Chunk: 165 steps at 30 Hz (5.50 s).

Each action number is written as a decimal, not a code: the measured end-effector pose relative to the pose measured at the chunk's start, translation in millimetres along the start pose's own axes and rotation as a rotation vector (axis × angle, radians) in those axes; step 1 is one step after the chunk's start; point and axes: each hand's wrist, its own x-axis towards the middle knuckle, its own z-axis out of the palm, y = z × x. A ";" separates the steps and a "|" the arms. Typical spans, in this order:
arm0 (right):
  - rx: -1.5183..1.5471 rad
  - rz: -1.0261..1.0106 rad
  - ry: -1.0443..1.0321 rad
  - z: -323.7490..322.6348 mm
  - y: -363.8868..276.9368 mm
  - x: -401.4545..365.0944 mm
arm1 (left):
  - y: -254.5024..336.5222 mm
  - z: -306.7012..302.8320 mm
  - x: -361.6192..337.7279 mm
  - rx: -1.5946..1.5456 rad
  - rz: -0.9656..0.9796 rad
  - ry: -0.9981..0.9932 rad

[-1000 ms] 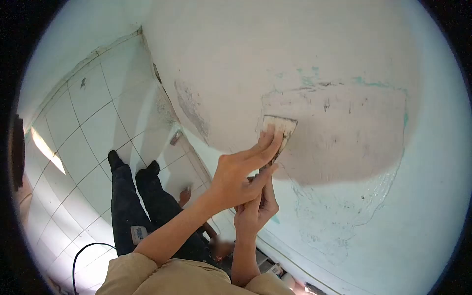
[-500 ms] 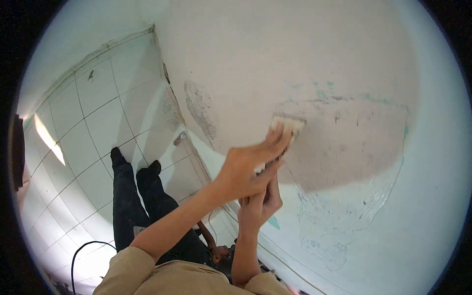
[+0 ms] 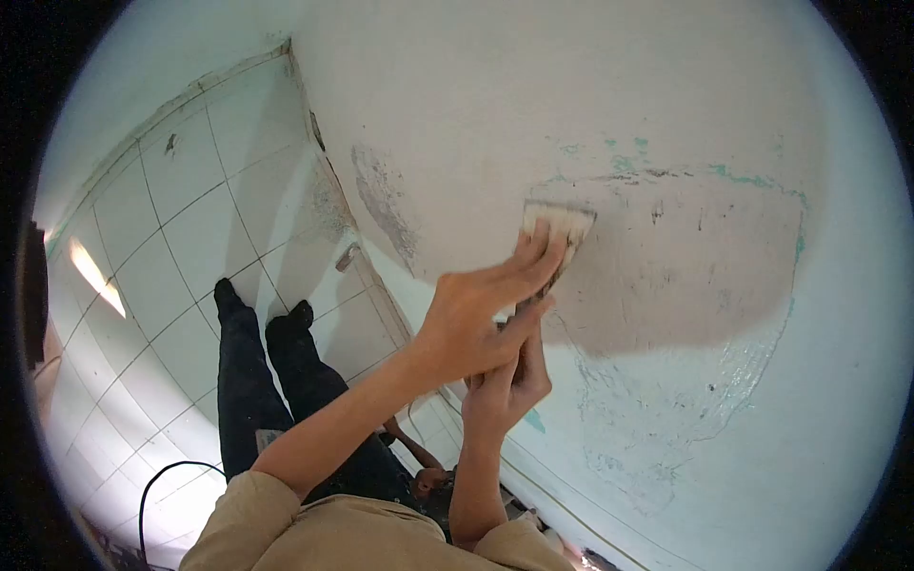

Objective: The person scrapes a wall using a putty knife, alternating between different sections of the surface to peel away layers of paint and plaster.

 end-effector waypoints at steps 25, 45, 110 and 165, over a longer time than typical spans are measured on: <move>0.088 0.131 0.106 3.8 -35.2 -5.6 | 14.6 4.8 6.4 0.049 0.042 0.038; 0.111 0.058 0.035 8.5 -17.2 5.6 | 8.0 0.3 9.5 0.065 0.043 0.007; -0.001 -0.004 0.010 0.8 1.0 3.5 | -10.5 -1.5 4.6 -0.018 0.080 -0.026; -0.162 -0.213 0.268 -18.9 11.1 -31.1 | -22.7 -112.2 -106.3 0.051 -0.540 -0.155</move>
